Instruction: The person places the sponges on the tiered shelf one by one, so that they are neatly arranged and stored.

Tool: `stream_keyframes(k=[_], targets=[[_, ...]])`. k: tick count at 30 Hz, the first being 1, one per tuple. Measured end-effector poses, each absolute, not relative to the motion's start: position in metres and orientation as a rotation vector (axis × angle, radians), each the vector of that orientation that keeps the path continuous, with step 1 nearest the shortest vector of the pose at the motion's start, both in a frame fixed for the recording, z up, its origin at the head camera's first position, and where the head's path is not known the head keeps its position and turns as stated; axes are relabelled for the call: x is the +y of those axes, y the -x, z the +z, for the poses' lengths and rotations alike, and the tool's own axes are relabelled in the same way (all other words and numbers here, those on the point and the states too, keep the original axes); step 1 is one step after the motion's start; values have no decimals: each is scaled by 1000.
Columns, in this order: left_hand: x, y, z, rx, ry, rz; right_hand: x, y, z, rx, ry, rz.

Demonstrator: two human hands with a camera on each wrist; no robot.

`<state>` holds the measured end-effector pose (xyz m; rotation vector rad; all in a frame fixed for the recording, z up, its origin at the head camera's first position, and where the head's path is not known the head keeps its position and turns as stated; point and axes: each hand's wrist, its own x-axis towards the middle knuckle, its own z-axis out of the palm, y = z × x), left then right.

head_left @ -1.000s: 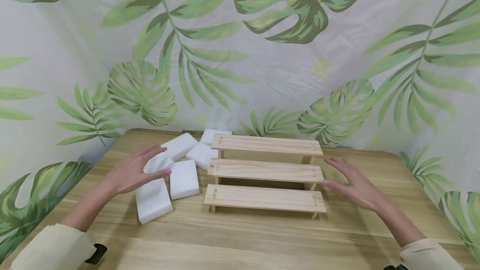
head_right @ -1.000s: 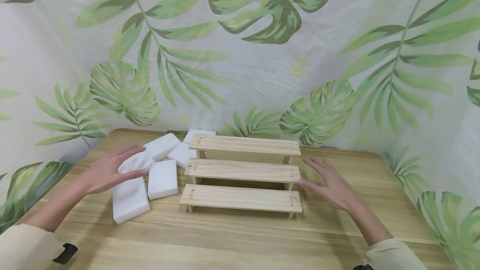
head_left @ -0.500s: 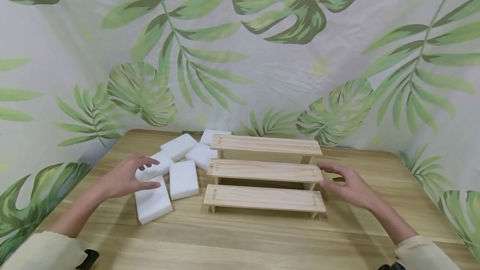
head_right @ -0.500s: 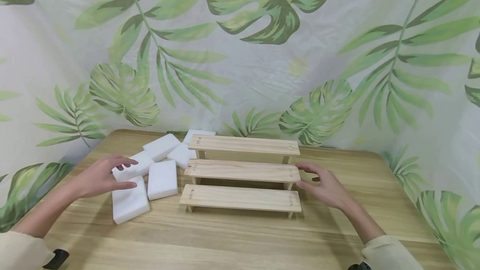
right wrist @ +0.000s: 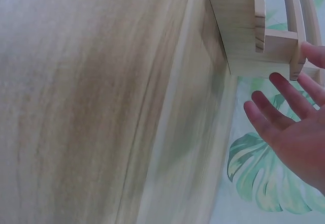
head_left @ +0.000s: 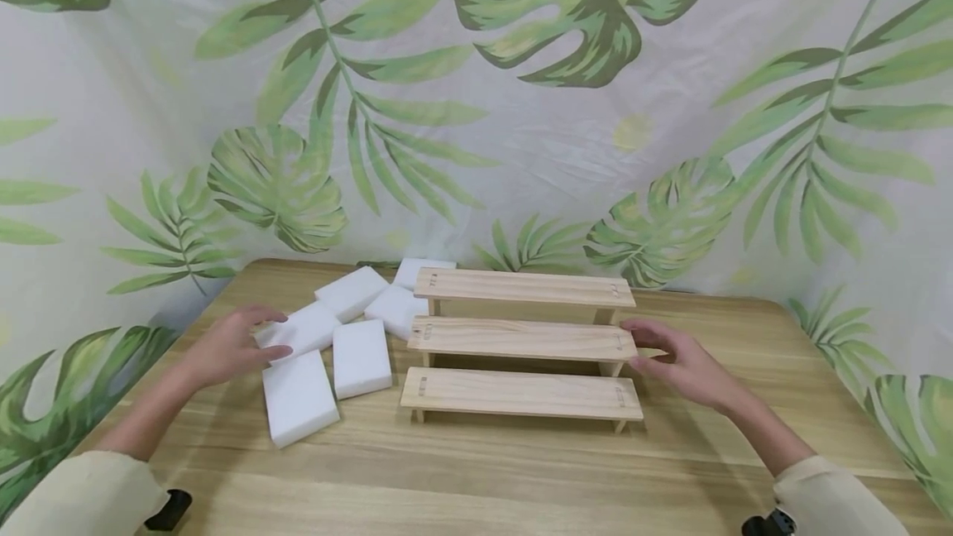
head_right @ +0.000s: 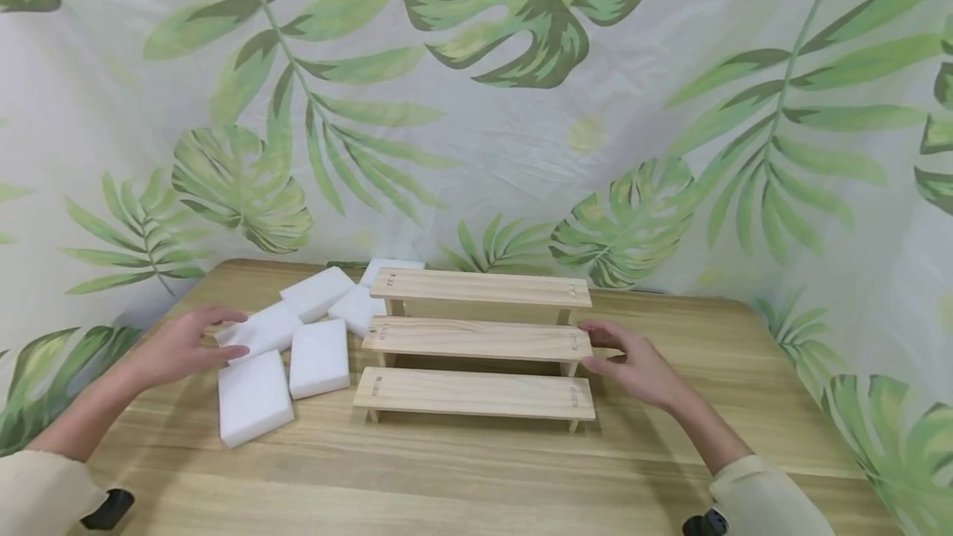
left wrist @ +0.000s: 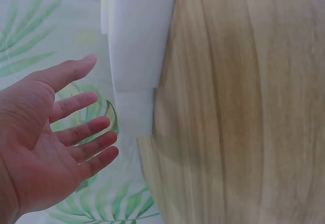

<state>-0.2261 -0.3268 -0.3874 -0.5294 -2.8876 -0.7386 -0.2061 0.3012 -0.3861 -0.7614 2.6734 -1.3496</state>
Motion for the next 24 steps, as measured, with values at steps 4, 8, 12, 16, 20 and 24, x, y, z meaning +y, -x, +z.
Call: stream_keyframes(k=[4, 8, 12, 16, 20, 24], targets=[[-331, 230, -391, -2913, 532, -716, 301, 208, -388, 2579, 736, -1383], [-334, 233, -394, -2948, 512, -699, 301, 210, -390, 2509, 723, -1407], [-337, 235, -395, -2966, 501, -692, 301, 210, -391, 2477, 712, -1420], [-339, 238, -396, -2965, 532, -675, 301, 210, -391, 2457, 687, -1426], [-343, 238, -397, -2968, 550, -683, 301, 209, -391, 2434, 661, -1433], [-345, 237, -396, -2971, 520, -707, 300, 211, -390, 2417, 653, -1434]])
